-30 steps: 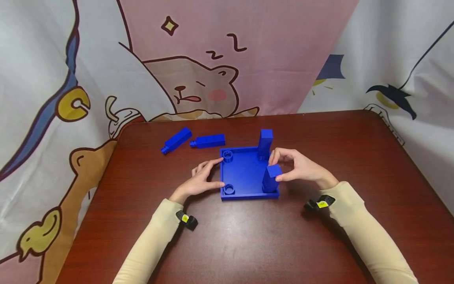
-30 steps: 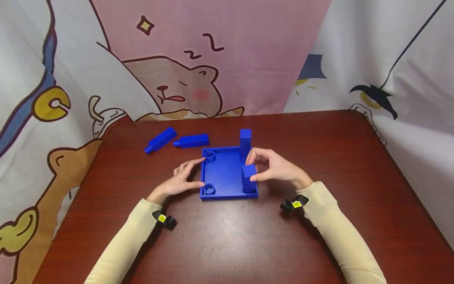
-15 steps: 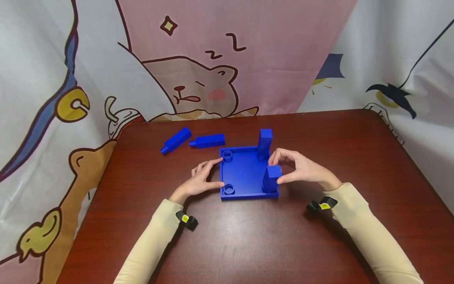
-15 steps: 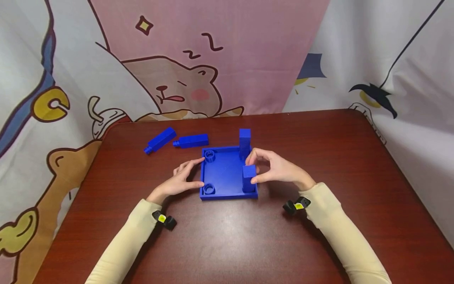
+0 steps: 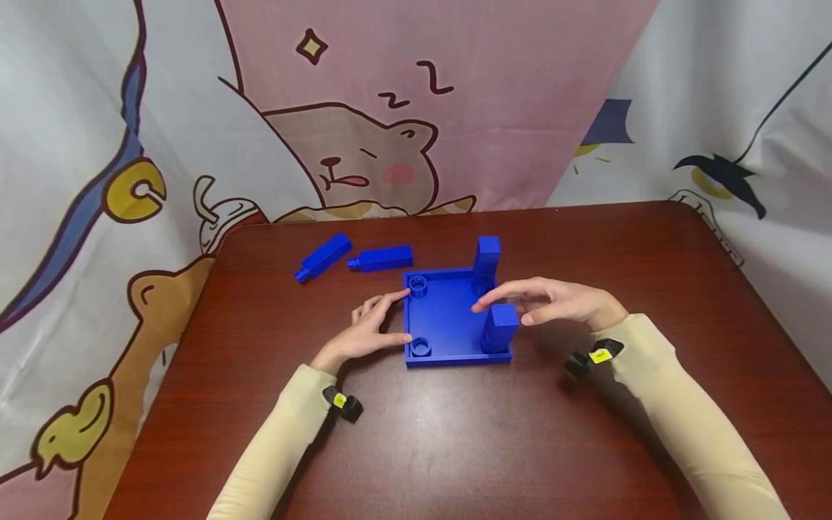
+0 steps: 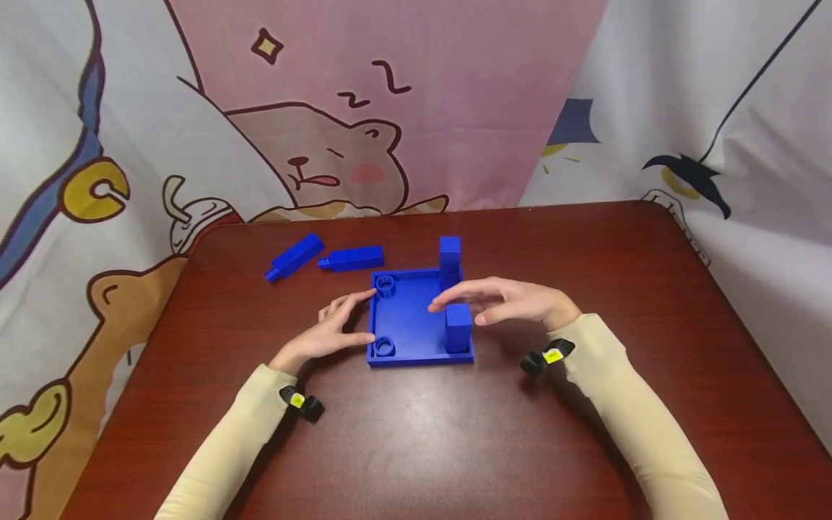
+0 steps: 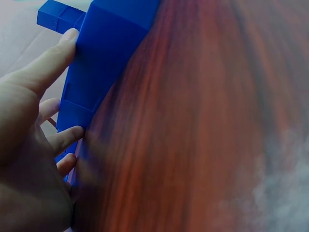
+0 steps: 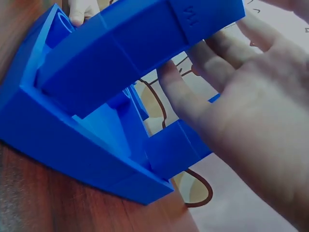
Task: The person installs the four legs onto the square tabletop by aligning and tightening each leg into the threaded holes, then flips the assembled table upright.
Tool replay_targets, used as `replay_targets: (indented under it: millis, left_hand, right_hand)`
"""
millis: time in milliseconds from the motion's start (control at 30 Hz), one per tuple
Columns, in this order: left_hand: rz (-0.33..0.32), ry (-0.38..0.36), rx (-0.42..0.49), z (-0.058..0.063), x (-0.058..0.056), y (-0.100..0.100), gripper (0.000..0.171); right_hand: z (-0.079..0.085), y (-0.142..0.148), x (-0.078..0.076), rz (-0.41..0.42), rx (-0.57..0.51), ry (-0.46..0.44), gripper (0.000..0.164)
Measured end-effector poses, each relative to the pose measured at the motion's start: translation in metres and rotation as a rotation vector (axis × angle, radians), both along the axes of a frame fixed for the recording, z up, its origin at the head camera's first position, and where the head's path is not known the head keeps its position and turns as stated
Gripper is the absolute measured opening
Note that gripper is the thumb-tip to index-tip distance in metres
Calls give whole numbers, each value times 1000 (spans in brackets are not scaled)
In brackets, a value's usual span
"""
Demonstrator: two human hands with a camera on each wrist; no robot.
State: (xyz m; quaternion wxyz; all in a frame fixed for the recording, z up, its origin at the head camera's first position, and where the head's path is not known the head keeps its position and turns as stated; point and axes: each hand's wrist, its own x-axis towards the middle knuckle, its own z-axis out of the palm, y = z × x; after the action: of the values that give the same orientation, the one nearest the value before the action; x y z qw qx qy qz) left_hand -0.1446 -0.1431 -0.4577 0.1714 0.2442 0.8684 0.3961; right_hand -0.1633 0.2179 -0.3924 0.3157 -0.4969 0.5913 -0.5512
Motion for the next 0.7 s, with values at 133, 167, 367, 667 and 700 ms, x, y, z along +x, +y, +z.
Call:
replay_targets:
  millis: [133, 167, 367, 667, 700]
  left_hand:
    - [-5, -3, 1, 0, -1, -1, 83]
    - [-6, -1, 1, -1, -1, -1, 83]
    - [-2, 20, 0, -1, -2, 0, 82]
    - [-10, 28, -8, -2, -1, 0, 82]
    - [-10, 29, -8, -2, -1, 0, 82]
  right_hand:
    - [0, -3, -8, 61, 7, -41, 44]
    - [0, -3, -9, 69, 8, -51, 44]
    - [2, 3, -9, -17, 50, -3, 41]
    - [1, 5, 0, -133, 145, 46, 43]
    - [1, 5, 1, -137, 146, 38, 42]
